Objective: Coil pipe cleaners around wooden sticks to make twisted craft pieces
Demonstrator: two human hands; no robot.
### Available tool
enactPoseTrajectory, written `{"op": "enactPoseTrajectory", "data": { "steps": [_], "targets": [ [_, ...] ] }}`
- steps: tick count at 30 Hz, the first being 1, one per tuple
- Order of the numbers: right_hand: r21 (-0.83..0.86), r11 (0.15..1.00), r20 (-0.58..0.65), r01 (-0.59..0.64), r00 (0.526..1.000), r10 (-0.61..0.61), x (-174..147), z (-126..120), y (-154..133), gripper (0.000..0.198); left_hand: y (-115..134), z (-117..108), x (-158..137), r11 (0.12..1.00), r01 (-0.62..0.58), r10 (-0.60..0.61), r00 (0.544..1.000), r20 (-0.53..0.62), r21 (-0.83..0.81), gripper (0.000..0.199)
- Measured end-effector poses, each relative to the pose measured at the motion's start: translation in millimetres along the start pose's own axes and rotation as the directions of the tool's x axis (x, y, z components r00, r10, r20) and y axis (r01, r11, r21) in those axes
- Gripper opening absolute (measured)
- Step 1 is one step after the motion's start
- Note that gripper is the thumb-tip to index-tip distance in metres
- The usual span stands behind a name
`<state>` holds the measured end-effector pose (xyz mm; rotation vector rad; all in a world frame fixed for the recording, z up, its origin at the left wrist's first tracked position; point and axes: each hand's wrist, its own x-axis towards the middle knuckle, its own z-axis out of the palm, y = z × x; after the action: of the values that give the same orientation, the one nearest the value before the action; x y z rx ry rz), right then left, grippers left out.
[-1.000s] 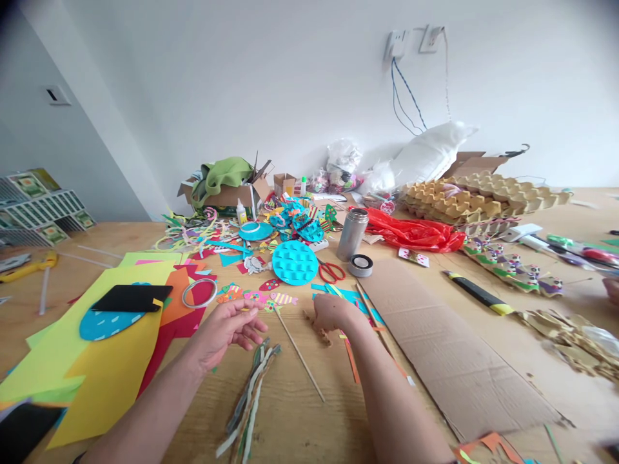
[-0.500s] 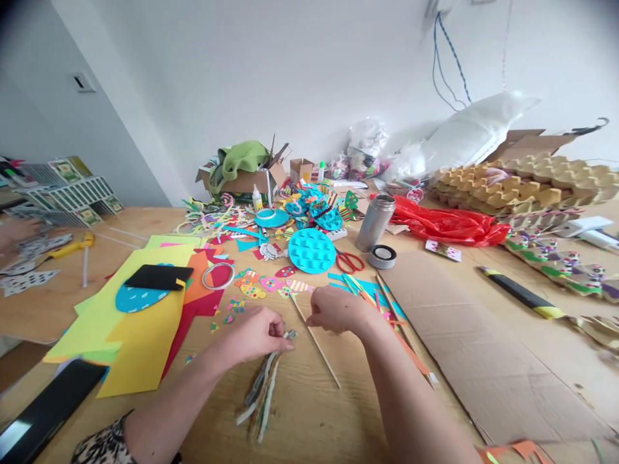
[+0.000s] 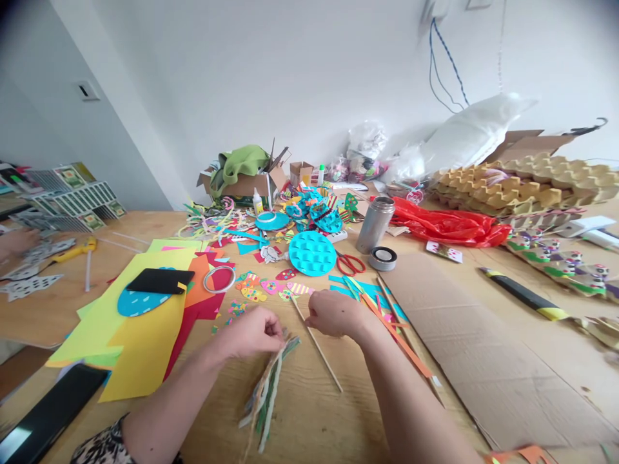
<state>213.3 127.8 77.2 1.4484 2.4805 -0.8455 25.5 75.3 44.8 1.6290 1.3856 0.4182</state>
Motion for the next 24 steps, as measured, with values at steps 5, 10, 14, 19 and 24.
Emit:
{"op": "enactPoseTrajectory", "data": {
  "steps": [5, 10, 14, 19, 24],
  "targets": [
    [0.161, 0.979, -0.047, 0.129, 0.991, -0.123, -6, -7, -10, 0.037, 9, -16, -1, 0.950, 0.038, -0.031, 0.999, 0.030, -0.309, 0.015],
    [0.296, 0.915, -0.146, 0.275, 0.959, -0.242, -9, -3, -20, 0.037, 15, -17, -3, 0.881, 0.051, -0.045, 0.999, 0.023, -0.471, 0.016],
    [0.240, 0.922, -0.311, 0.303, 0.924, -0.223, -4, 3, -25, 0.035, 17, -15, -2, 0.849, 0.035, -0.025, 0.999, 0.025, -0.528, 0.019],
    [0.128, 0.953, -0.419, 0.275, 0.886, -0.200, -3, 4, -30, 0.028, 18, -15, -2, 0.809, -0.008, 0.008, 1.000, -0.003, -0.588, 0.021],
    [0.046, 0.962, -0.479, 0.268, 0.851, -0.215, -6, 3, -34, 0.020, 18, -15, -3, 0.786, 0.006, -0.006, 1.000, 0.002, -0.619, 0.016]
  ]
}}
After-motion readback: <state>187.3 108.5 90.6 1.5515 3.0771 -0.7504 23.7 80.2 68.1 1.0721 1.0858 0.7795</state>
